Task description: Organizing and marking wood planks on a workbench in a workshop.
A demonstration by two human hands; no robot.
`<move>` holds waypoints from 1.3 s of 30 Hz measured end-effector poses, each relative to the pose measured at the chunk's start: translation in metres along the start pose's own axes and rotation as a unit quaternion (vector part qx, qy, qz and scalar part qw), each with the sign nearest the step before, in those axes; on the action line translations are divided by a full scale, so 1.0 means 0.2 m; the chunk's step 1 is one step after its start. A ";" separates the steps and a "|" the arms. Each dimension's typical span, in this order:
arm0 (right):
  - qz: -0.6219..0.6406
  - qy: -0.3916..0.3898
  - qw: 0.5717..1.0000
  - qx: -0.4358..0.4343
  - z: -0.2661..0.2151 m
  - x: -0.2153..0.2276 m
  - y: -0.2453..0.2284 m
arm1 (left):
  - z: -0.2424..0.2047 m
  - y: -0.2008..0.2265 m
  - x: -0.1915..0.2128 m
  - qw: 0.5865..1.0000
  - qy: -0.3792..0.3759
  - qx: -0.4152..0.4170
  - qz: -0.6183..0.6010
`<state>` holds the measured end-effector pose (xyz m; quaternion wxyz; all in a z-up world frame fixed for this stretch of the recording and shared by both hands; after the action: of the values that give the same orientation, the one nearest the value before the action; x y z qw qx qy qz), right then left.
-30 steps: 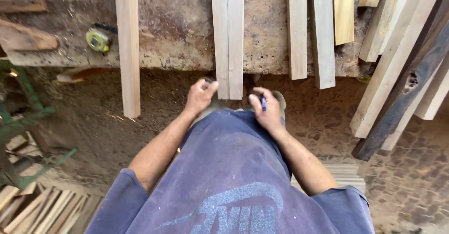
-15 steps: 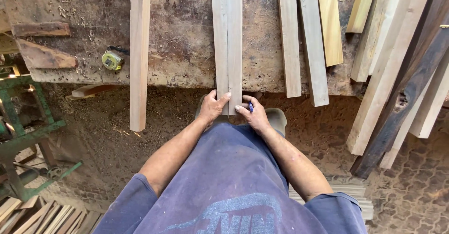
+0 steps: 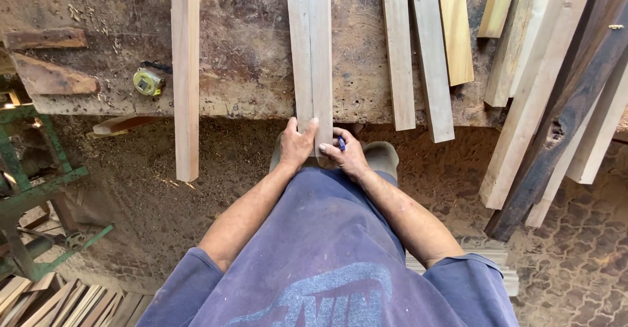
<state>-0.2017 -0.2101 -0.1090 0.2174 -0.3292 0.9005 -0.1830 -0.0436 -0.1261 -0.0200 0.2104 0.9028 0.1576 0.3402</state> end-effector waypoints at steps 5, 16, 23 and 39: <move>0.047 0.004 0.999 0.008 0.01 0.01 0.01 | 0.04 -0.08 -0.04 0.998 0.016 0.013 -0.066; 0.412 -0.194 0.885 -0.095 -0.29 0.02 -0.16 | 0.18 -0.33 -0.10 0.910 -0.091 0.075 -0.396; 0.421 -0.236 0.872 -0.086 -0.22 0.22 -0.05 | 0.13 -0.28 -0.15 0.852 -0.168 0.123 -0.480; 0.357 -0.237 0.902 -0.054 -0.32 0.31 -0.29 | 0.17 -0.34 -0.12 0.967 -0.068 0.010 -0.247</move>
<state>-0.2476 -0.2816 -0.0443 0.4571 -0.0305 0.8880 0.0394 -0.0467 -0.0867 -0.0901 0.2893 0.8589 0.3645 0.2138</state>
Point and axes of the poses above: each hand's wrist, its own z-axis towards the middle knuckle, its own x-axis out of the back of the hand, y = z × x, the point moved 9 cm from there along z, towards the middle knuckle, and after that the axes turned 8 degrees about -x, right-handed, at the moved point
